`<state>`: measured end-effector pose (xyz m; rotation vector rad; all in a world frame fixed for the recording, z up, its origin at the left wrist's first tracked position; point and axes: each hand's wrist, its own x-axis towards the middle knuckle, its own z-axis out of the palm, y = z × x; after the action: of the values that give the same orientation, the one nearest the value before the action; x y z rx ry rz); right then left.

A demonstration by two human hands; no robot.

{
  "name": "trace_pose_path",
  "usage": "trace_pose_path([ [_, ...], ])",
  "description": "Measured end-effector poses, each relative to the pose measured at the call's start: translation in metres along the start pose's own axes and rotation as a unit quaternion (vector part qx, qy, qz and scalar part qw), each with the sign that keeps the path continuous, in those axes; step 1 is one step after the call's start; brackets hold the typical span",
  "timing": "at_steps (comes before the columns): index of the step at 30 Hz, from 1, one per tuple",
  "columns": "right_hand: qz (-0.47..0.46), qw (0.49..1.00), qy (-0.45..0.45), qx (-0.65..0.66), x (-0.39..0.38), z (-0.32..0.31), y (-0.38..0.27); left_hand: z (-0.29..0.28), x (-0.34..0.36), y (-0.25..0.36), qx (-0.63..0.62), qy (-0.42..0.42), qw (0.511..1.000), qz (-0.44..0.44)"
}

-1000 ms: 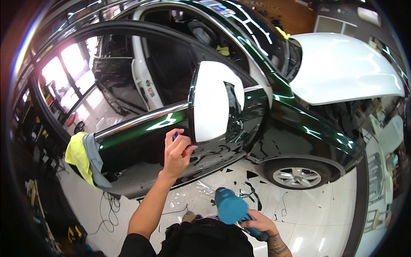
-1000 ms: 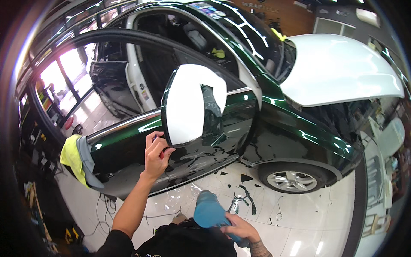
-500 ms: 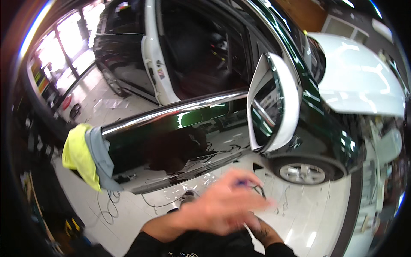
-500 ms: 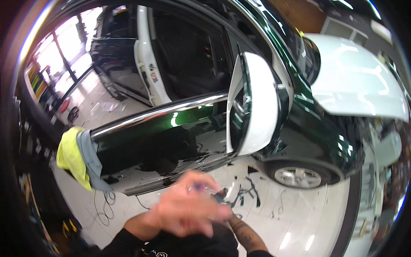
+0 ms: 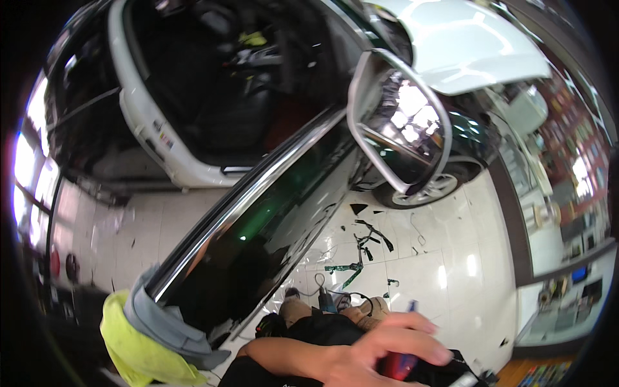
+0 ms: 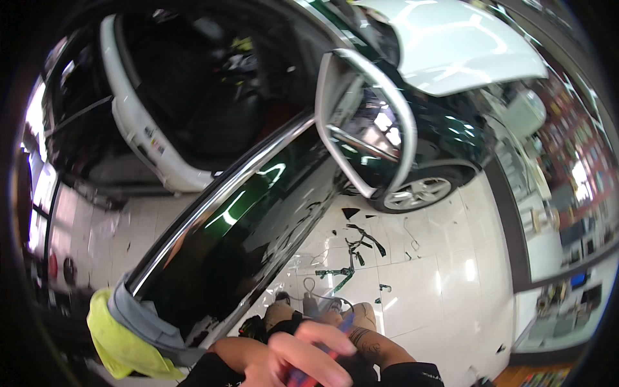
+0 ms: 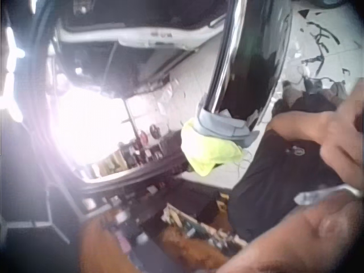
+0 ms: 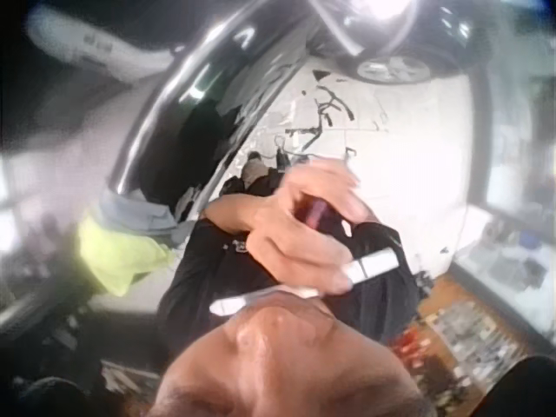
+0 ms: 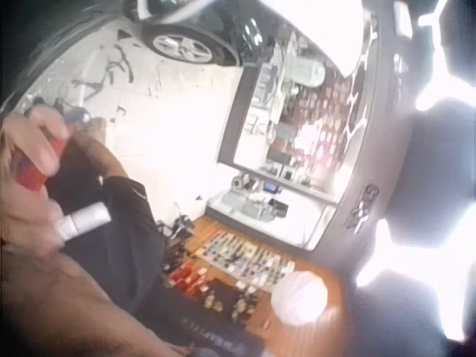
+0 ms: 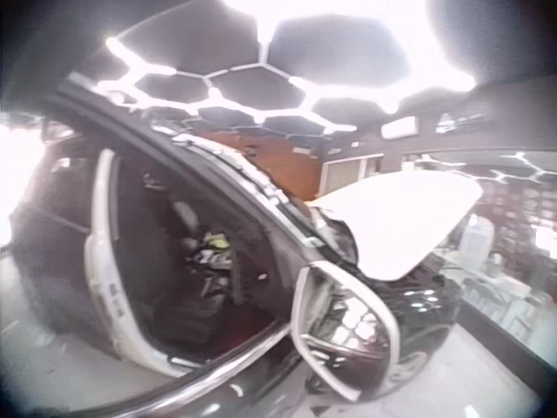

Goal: The person applies a white vinyl wrap to a car's side mirror housing. They use a red squeegee to smooth the film, a heat gun to warm the material, and a knife to trim excess wrap around the edges. The person works on both the front and rear sides of the mirror, ensuring the wrap adheres smoothly.

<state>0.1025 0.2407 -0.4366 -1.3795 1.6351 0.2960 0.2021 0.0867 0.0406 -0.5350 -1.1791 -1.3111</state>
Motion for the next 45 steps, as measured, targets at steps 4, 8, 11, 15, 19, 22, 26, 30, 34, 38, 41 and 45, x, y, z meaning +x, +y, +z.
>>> trace_pose_path([
  [4, 0.053, 0.994, 0.098, 0.010, 0.021, 0.043, 0.046, -0.012, -0.023, -0.025, 0.103, -0.019, 0.994, -0.024],
  [8, 0.002, 0.996, 0.085, 0.032, -0.033, -0.009, 0.003, -0.028, -0.058, -0.044, 0.313, 0.044, 0.941, -0.120],
  [11, 0.014, 0.986, 0.149, 0.077, -0.039, -0.020, 0.020, -0.021, -0.069, -0.068, 0.333, 0.041, 0.928, -0.162],
  [15, 0.019, 0.971, 0.215, 0.099, -0.052, -0.043, 0.023, -0.006, -0.088, -0.084, 0.328, 0.010, 0.893, -0.307],
  [19, -0.233, 0.787, 0.305, 0.484, -0.120, -0.140, 0.011, -0.008, -0.102, -0.102, 0.412, -0.125, 0.801, -0.417],
  [22, -0.352, 0.664, 0.383, 0.538, -0.217, -0.210, -0.030, -0.004, -0.125, -0.120, 0.383, -0.065, 0.791, -0.473],
  [26, -0.274, 0.676, 0.493, 0.474, -0.222, -0.224, -0.026, 0.006, -0.124, -0.133, 0.387, -0.028, 0.810, -0.440],
  [30, -0.201, 0.755, 0.463, 0.419, -0.231, -0.229, -0.004, -0.007, -0.132, -0.121, 0.340, -0.043, 0.807, -0.481],
  [34, -0.215, 0.769, 0.457, 0.391, -0.249, -0.216, 0.036, -0.073, -0.207, -0.037, 0.376, 0.035, 0.530, -0.759],
  [38, -0.257, 0.825, 0.310, 0.396, -0.267, -0.220, 0.034, -0.080, -0.315, 0.004, 0.295, 0.104, 0.383, -0.869],
  [41, -0.276, 0.879, 0.171, 0.350, -0.296, -0.242, 0.002, -0.085, -0.327, -0.018, 0.413, 0.058, 0.351, -0.838],
  [45, -0.285, 0.900, 0.099, 0.314, -0.315, -0.257, -0.013, -0.098, -0.356, -0.032, 0.430, 0.135, 0.319, -0.833],
])
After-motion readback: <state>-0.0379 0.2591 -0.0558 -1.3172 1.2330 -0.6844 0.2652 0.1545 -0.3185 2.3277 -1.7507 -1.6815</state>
